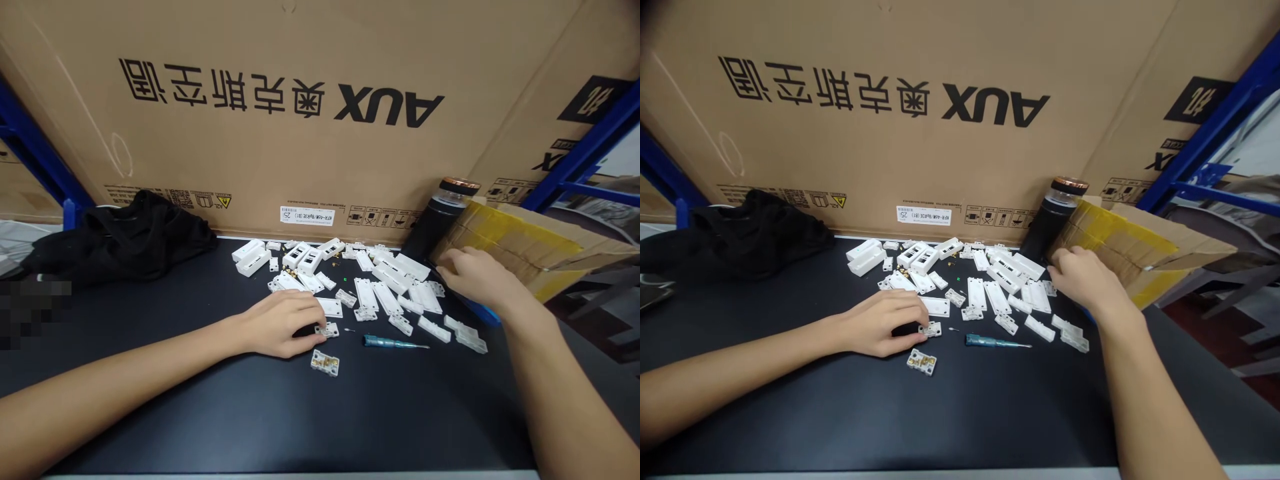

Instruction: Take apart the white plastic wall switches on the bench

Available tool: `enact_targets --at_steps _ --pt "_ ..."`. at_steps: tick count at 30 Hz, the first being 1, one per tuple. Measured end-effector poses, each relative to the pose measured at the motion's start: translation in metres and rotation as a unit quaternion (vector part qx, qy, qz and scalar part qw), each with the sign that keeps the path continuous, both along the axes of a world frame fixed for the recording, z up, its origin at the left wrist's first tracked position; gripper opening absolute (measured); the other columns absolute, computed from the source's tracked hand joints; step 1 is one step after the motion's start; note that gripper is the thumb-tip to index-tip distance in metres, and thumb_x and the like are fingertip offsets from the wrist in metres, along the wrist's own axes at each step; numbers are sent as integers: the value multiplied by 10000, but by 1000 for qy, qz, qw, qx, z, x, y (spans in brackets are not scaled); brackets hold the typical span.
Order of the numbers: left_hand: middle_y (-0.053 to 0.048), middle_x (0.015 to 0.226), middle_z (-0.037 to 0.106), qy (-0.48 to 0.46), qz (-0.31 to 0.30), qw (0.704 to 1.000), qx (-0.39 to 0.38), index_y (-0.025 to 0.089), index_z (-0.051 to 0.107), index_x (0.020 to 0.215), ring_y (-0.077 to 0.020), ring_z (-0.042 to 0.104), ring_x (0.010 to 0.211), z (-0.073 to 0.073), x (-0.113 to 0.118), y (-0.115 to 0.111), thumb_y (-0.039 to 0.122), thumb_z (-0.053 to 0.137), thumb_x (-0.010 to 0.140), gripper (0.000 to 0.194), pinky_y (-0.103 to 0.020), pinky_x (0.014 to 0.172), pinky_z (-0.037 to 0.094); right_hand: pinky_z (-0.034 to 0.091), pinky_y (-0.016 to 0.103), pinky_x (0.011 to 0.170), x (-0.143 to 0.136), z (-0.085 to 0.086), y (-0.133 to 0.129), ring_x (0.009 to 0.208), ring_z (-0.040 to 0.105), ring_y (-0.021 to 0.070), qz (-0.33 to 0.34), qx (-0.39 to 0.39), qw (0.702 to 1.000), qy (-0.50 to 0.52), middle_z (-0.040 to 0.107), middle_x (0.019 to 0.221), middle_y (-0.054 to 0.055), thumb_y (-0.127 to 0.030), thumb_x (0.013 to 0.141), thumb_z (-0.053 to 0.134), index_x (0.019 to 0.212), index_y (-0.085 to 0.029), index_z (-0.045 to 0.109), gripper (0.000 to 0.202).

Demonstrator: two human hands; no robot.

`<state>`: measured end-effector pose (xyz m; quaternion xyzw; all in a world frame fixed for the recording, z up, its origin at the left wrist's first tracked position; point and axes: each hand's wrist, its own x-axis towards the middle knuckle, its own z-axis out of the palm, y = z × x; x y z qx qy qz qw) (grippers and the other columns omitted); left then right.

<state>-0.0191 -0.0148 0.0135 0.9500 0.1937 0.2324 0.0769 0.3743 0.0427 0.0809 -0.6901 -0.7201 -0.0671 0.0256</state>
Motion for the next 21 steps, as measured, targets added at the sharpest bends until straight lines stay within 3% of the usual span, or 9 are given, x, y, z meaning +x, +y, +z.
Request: enact_targets --at_steps 2,3,7,12,21 --pt "-41 922 692 -1 0 1000 1 186 623 984 -161 644 839 0 0 0 347 539 990 182 -296 811 512 494 370 900 -24 9 -9 1037 650 268 76 0 997 18 684 1129 139 -313 948 483 1089 -174 659 265" --pt "-39 922 693 -1 -2 1000 1 188 621 982 -160 645 838 0 -1 0 342 540 987 174 -296 809 512 503 355 848 -39 13 -16 965 660 245 147 -6 987 61 698 1086 119 -334 964 479 1075 -182 660 261" --pt "-39 935 702 -6 -8 1000 -2 193 615 993 -167 655 847 -1 -1 0 321 546 972 148 -301 794 508 484 334 782 -101 15 -46 858 644 206 354 -72 923 134 711 932 55 -294 958 523 924 -218 661 161" --pt "-40 912 704 -10 -11 1000 -3 192 612 1000 -171 653 831 -1 -1 1 301 541 960 136 -304 767 494 449 303 729 -139 -2 -67 822 614 188 414 -141 894 101 677 899 37 -188 913 584 936 -216 643 69" --pt "-34 890 697 -8 -3 1000 -12 189 609 993 -167 648 813 0 -2 0 311 579 941 136 -294 757 484 389 275 646 -145 -15 -66 716 574 159 399 -131 906 52 643 851 40 -76 882 489 870 -201 551 140"
